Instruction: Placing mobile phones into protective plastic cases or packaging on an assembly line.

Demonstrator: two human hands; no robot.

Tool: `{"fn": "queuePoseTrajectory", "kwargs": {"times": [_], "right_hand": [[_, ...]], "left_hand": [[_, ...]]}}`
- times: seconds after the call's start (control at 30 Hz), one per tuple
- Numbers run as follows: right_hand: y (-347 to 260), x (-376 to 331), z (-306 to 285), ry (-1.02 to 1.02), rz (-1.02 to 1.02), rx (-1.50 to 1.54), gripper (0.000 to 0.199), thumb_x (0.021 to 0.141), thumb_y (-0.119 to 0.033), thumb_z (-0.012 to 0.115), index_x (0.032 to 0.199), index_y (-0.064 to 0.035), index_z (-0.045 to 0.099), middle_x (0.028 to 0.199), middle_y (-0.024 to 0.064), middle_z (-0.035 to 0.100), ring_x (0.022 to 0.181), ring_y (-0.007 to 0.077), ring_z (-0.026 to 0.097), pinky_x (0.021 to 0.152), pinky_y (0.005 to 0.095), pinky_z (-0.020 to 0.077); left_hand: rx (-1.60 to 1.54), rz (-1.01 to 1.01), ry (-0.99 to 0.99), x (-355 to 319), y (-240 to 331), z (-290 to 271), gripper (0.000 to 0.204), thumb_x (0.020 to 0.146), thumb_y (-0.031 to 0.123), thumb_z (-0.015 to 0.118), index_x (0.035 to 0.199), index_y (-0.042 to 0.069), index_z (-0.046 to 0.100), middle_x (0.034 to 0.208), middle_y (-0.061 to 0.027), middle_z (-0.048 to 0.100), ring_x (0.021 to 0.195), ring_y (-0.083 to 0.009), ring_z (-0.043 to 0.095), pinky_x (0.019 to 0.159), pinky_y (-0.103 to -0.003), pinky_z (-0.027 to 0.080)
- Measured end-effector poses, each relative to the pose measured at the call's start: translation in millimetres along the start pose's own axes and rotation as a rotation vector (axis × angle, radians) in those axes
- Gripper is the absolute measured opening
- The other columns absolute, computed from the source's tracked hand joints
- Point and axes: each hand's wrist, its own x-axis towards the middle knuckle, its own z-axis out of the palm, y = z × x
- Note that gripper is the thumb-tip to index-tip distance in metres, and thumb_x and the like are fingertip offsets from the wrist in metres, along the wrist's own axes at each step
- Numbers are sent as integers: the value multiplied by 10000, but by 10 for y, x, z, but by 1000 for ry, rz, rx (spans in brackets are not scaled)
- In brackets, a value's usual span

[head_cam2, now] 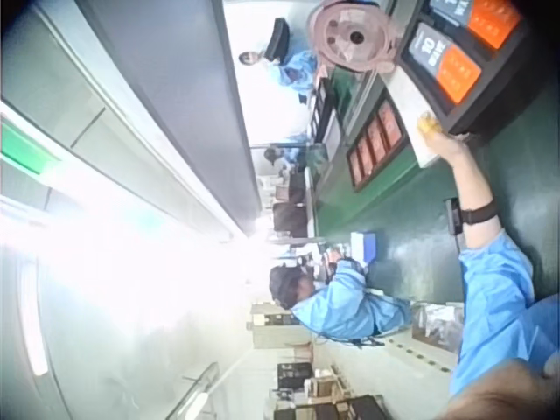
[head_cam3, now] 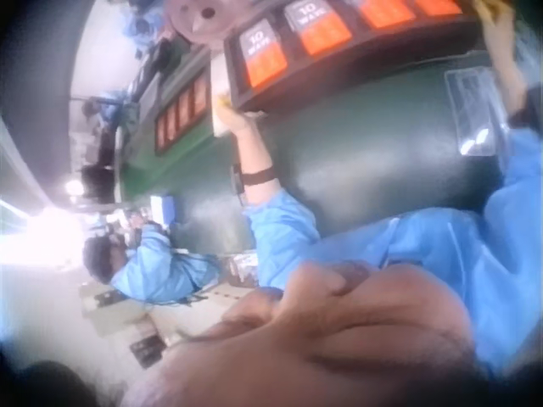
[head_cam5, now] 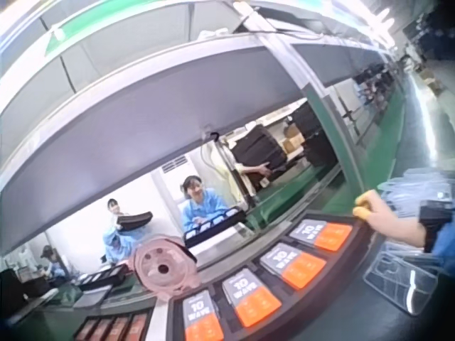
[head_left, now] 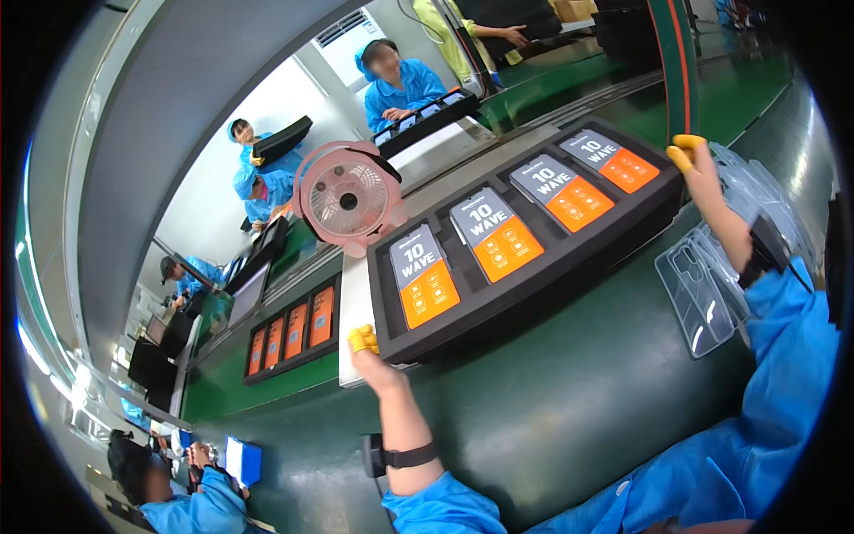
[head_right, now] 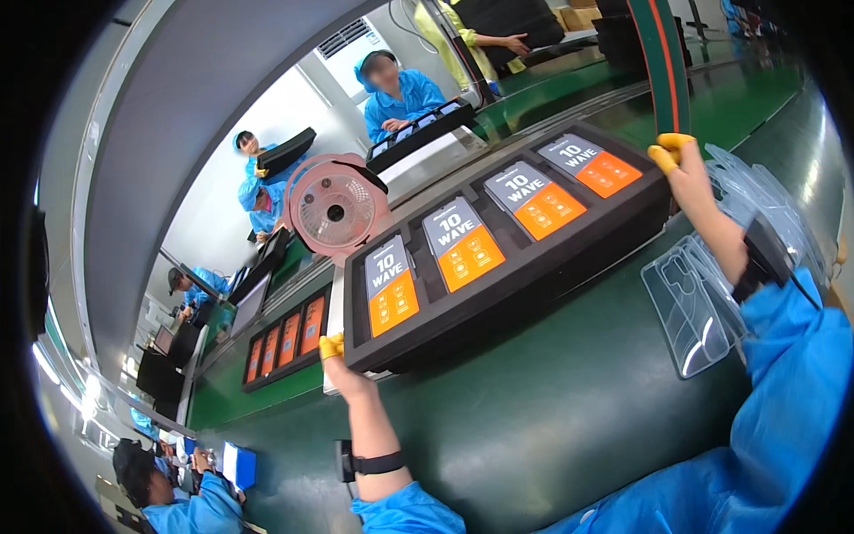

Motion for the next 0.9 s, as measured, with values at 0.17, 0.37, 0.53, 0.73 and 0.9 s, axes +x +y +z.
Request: {"fn": "queuePoseTrajectory", "kwargs": {"times": [0.17, 0.37, 0.53, 0.73, 0.9], "right_hand": [[-1087, -1191, -281, -443, -57, 280, 200, 735, -112, 568, 912, -39, 512, 820, 47, 494, 711, 149, 474, 641, 252, 380], [-983, -2192, -83, -856, -393, 105, 224, 656, -235, 677, 818, -97, 607, 720, 51, 514, 648, 210, 493, 574, 301, 419], [-1036, -2187, 11, -937, -209, 66, 236, 676, -239, 665, 838, -80, 607, 700, 55, 511, 603, 201, 503, 528, 289, 420], [-1025, -2238, 93, -928, -260, 67, 220, 674, -233, 666, 823, -82, 607, 707, 61, 523, 607, 205, 508, 522, 289, 424], [-1037, -2254, 212, -943, -324, 43, 200, 671, -230, 665, 797, -84, 610, 714, 64, 528, 623, 215, 518, 526, 296, 430]], "left_hand": [[719, 244, 77, 757, 187, -1238, 224, 790, 104, 372, 947, 8, 501, 799, -59, 532, 670, -136, 500, 585, -250, 398], [1050, 309, 24, 1207, 102, -1778, 260, 815, 72, 451, 1046, -47, 461, 1015, -162, 486, 967, -241, 466, 845, -303, 356], [1227, 128, -329, 1477, -88, -1860, 373, 795, 37, 421, 1162, -29, 402, 1193, -175, 404, 1132, -285, 349, 949, -315, 253], [1575, 386, -558, 1458, 18, -1776, 461, 677, -19, 508, 1131, 40, 451, 1118, -162, 440, 1027, -363, 348, 898, -393, 294], [1565, 296, -499, 1587, -13, -1878, 461, 674, 23, 559, 1124, 52, 463, 1088, -149, 457, 1000, -348, 368, 878, -380, 314]]}}
